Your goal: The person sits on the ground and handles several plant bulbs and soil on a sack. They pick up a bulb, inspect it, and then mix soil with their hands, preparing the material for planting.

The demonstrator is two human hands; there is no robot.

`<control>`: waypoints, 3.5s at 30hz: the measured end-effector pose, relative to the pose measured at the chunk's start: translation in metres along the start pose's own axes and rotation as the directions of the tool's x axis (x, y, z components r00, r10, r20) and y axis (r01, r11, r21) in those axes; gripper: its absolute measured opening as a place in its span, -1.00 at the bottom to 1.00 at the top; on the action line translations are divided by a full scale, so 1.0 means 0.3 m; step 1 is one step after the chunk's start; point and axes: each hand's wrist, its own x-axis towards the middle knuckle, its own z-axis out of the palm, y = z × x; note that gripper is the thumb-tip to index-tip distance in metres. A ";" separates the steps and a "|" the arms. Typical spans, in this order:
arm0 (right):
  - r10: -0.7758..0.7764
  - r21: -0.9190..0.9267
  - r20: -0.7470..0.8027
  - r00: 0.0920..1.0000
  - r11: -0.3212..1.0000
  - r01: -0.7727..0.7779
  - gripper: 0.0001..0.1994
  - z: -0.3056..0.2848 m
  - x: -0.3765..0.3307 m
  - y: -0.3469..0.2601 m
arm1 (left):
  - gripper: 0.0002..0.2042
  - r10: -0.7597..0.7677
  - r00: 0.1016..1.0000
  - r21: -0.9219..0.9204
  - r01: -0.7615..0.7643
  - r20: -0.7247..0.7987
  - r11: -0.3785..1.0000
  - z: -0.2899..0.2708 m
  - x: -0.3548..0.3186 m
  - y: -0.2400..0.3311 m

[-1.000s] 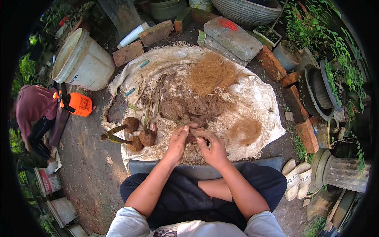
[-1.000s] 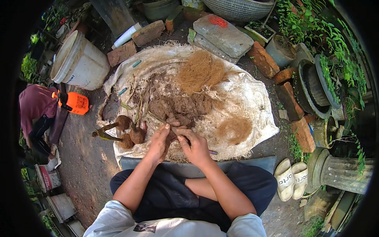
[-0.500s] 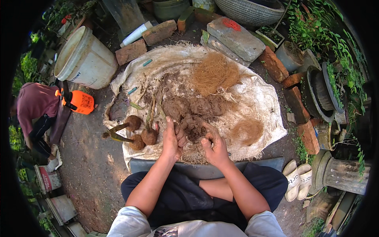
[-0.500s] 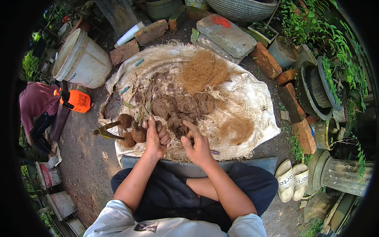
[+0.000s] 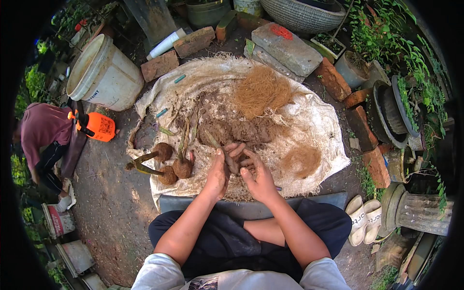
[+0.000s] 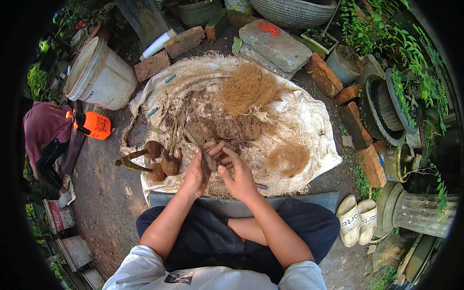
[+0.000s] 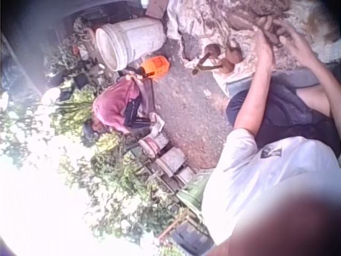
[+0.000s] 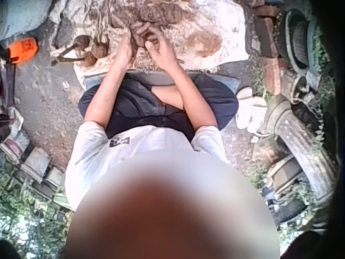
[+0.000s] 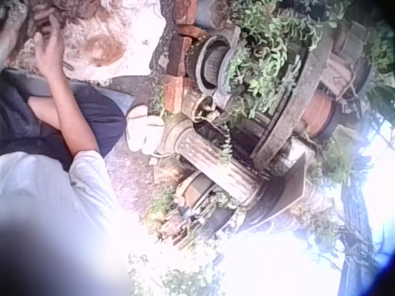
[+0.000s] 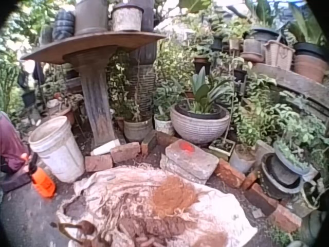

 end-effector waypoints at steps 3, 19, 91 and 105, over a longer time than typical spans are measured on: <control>-0.050 -0.040 0.014 0.999 0.998 0.051 -0.49 0.025 -0.013 -0.007 | -0.33 -0.001 1.000 0.016 0.000 0.021 1.000 0.010 -0.005 -0.007; -0.083 -0.136 -0.075 0.994 0.988 0.073 -0.61 -0.015 0.010 -0.036 | -0.72 0.243 0.959 0.551 -0.126 -0.144 0.825 -0.016 0.005 0.031; 0.302 0.460 0.532 0.791 0.681 -0.570 -0.66 -0.081 0.021 -0.054 | -0.69 0.009 0.986 0.529 -0.097 0.166 0.843 -0.036 -0.004 0.083; 0.333 0.403 0.454 0.826 0.750 -0.524 -0.72 -0.032 0.000 -0.020 | -0.56 0.066 0.990 0.445 -0.117 0.128 0.888 -0.046 0.015 0.054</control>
